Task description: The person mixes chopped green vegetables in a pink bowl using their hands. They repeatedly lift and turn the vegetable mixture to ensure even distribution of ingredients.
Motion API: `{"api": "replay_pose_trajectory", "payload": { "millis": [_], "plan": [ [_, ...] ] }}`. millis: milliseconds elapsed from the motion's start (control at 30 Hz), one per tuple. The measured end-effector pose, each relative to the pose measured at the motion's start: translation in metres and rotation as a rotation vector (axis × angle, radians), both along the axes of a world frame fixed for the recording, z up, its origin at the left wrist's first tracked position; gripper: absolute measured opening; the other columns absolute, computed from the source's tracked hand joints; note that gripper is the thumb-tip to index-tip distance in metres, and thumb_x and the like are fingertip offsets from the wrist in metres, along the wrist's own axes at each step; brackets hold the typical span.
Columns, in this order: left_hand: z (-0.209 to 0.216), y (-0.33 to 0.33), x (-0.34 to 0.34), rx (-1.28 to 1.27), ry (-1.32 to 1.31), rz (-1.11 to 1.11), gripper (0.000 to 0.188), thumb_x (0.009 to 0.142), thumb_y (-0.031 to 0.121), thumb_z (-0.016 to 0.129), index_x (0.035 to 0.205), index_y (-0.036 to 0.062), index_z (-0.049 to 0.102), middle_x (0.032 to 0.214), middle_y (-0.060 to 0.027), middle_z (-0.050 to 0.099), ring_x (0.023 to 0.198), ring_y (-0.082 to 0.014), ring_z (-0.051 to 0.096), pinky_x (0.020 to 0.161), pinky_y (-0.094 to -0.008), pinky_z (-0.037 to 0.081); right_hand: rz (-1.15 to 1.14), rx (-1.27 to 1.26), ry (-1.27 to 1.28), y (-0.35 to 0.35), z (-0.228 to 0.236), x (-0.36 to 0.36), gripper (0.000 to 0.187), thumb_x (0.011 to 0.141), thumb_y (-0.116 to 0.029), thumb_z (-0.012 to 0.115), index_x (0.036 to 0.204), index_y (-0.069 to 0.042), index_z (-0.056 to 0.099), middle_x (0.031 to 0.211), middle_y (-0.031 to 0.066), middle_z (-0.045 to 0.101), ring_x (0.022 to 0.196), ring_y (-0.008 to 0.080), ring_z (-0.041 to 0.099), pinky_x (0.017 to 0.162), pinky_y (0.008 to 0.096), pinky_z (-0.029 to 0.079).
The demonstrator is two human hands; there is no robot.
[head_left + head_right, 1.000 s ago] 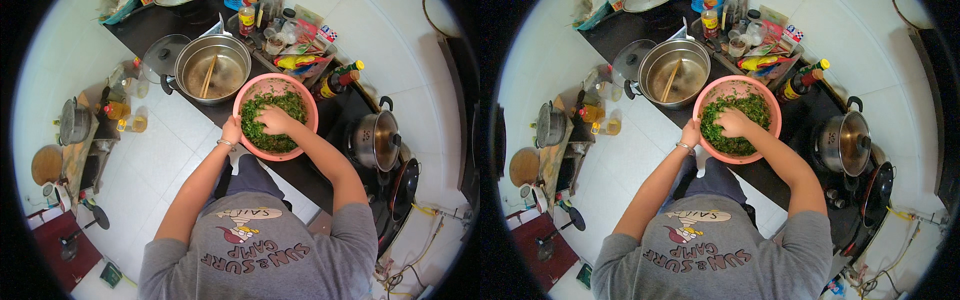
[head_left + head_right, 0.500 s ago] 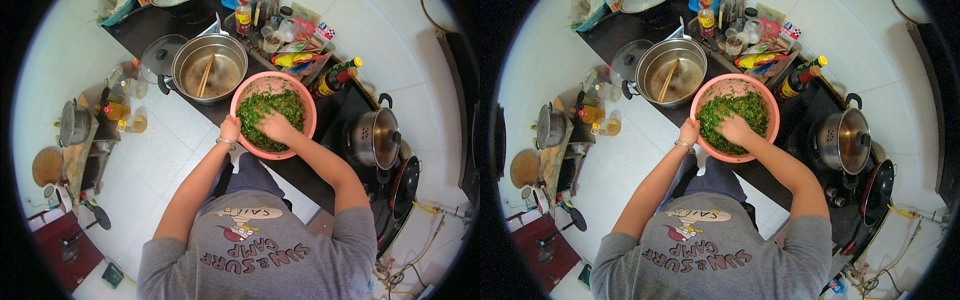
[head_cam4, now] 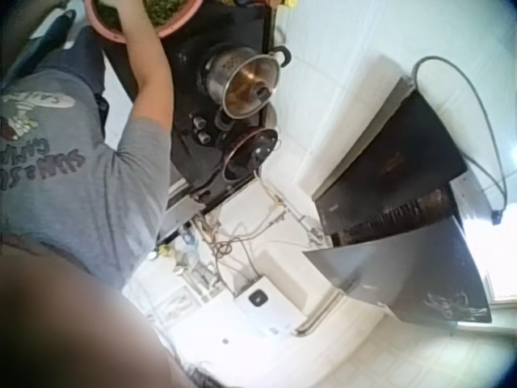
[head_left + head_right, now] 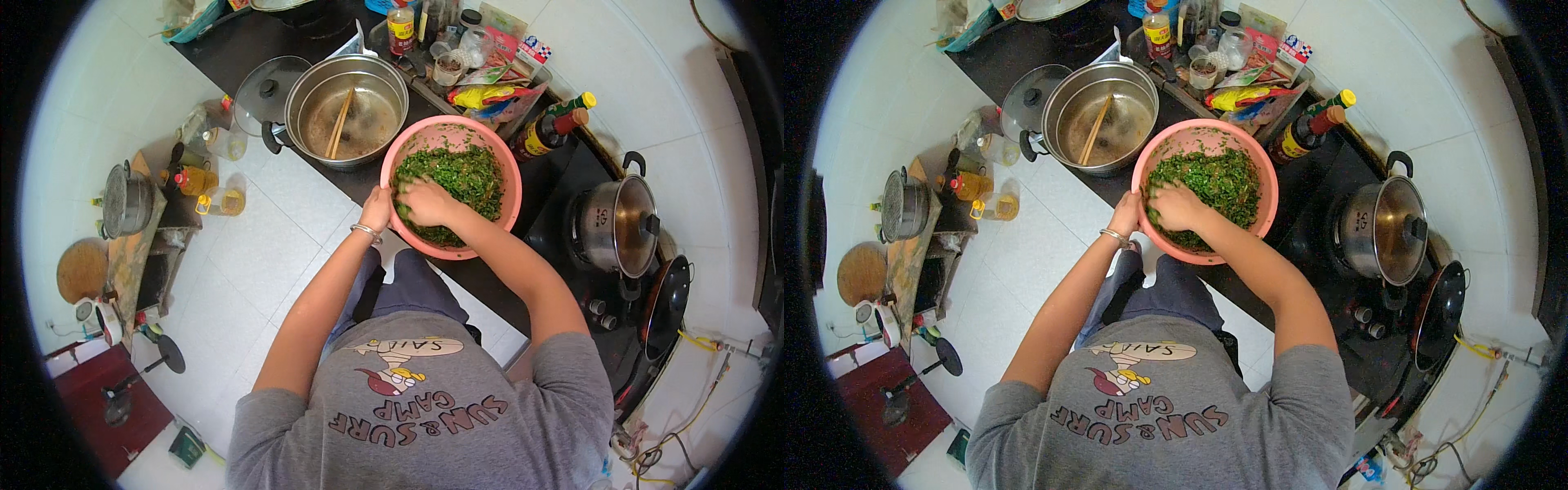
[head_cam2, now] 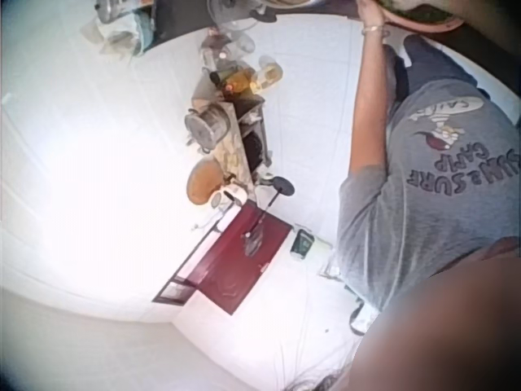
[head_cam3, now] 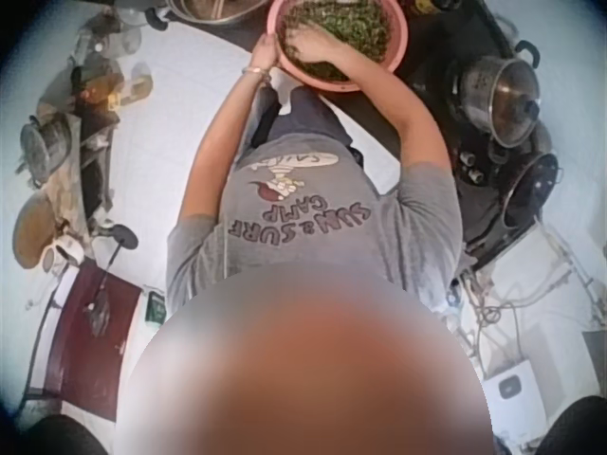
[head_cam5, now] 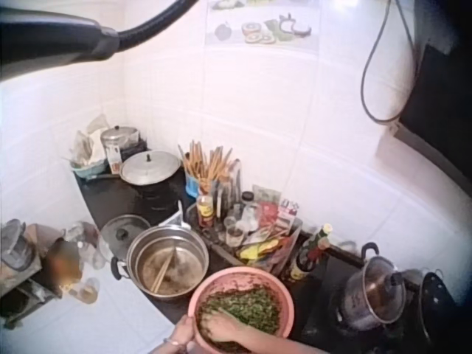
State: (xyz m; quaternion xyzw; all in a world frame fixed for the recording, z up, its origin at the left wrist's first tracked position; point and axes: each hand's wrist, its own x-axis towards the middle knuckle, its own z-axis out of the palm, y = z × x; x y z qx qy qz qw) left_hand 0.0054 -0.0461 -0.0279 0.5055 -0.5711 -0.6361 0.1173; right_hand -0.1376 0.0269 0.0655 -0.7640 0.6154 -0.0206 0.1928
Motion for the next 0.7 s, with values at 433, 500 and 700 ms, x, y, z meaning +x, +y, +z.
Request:
{"api": "replay_pose_trajectory", "payload": {
  "millis": [433, 500, 700],
  "plan": [
    [0.038, 0.013, -0.006, -0.335, -0.103, -0.086, 0.034, 0.090, 0.028, 0.034, 0.088, -0.0037, 0.047, 0.080, -0.0308, 0.056, 0.079, -0.0461, 0.054, 0.071, -0.0489, 0.042, -0.026, 0.135, 0.327, 0.050, 0.043, -0.043, 0.043, 0.071, -0.014, 0.058, 0.113, -0.022, 0.056, 0.117, 0.0065, 0.051, 0.117, 0.0347, 0.039, 0.097, 0.0539, 0.029],
    [0.041, 0.014, -0.007, -0.350, -0.125, -0.103, 0.033, 0.090, 0.027, 0.034, 0.088, -0.0041, 0.047, 0.079, -0.0305, 0.056, 0.080, -0.0452, 0.055, 0.071, -0.0484, 0.042, -0.101, 0.138, 0.353, 0.041, 0.032, -0.044, 0.047, 0.073, -0.014, 0.058, 0.118, -0.023, 0.053, 0.119, 0.0074, 0.050, 0.118, 0.0370, 0.038, 0.096, 0.0556, 0.029],
    [0.059, 0.017, -0.008, -0.319, -0.126, -0.094, 0.031, 0.089, 0.023, 0.036, 0.088, -0.0060, 0.046, 0.075, -0.0294, 0.057, 0.075, -0.0432, 0.057, 0.067, -0.0476, 0.045, -0.239, 0.271, 0.223, -0.005, 0.018, -0.040, 0.063, 0.068, -0.019, 0.065, 0.127, -0.020, 0.042, 0.123, 0.0149, 0.043, 0.116, 0.0401, 0.038, 0.092, 0.0563, 0.034]
  ]
}}
